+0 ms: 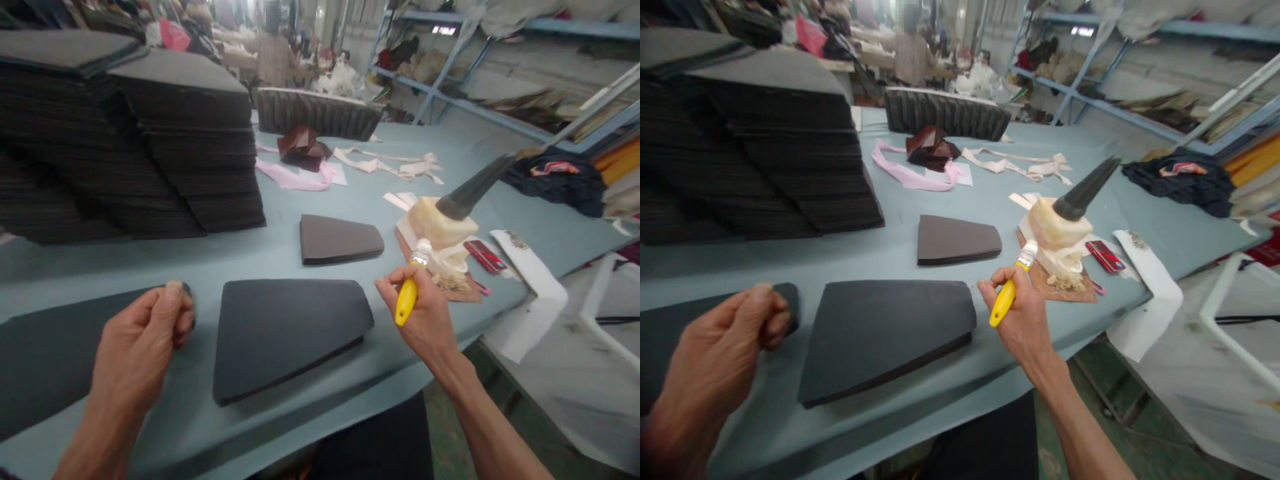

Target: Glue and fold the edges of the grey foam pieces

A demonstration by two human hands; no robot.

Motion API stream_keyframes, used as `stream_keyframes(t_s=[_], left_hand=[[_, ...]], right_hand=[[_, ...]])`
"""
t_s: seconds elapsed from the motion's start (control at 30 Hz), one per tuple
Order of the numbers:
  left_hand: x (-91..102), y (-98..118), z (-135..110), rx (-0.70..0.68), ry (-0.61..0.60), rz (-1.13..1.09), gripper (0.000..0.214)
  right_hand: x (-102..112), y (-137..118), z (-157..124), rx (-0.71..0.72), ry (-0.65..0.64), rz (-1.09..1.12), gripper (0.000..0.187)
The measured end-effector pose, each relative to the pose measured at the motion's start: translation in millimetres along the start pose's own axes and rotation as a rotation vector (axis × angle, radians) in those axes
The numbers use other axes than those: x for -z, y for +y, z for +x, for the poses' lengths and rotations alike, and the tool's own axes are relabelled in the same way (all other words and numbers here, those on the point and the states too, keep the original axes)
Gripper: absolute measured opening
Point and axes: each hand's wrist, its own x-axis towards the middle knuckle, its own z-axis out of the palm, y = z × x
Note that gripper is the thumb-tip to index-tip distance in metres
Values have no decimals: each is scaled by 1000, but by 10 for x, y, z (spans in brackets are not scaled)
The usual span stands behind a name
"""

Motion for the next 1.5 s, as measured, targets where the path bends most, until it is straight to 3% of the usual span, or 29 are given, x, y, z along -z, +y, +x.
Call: stream_keyframes(t_s=[0.27, 0.47, 0.57, 0.77, 0.93, 1.1, 1.3, 1.4, 1.5], left_hand=[[-105, 308, 379, -91, 21, -111, 42], [-235, 532, 563, -139, -28, -167, 32], [-286, 615, 650, -147, -94, -160, 36], [-338, 654, 712, -200, -223, 15, 44], [-377, 675, 799, -282, -342, 93, 49], [-665, 812, 1104, -453, -602, 148, 49], [-1071, 782, 1425, -534, -808, 183, 56], [-1156, 673, 1520, -569, -818, 195, 59], [-1216, 557, 1603, -724, -842, 189, 49]], right_hand=[[-81, -7, 409, 131, -96, -107, 22], [-232, 0, 770, 246, -310, -262, 21], [-324, 60, 906, 300, -405, -299, 26], [-382, 151, 1075, 304, -471, -298, 30], [-395, 194, 1059, 255, -422, -196, 18], [-447, 190, 1006, 220, -413, -65, 17], [-399, 54, 987, 88, -207, 209, 47], [-404, 50, 1047, 15, -130, 382, 65], [-457, 82, 1151, -53, -114, 462, 69]])
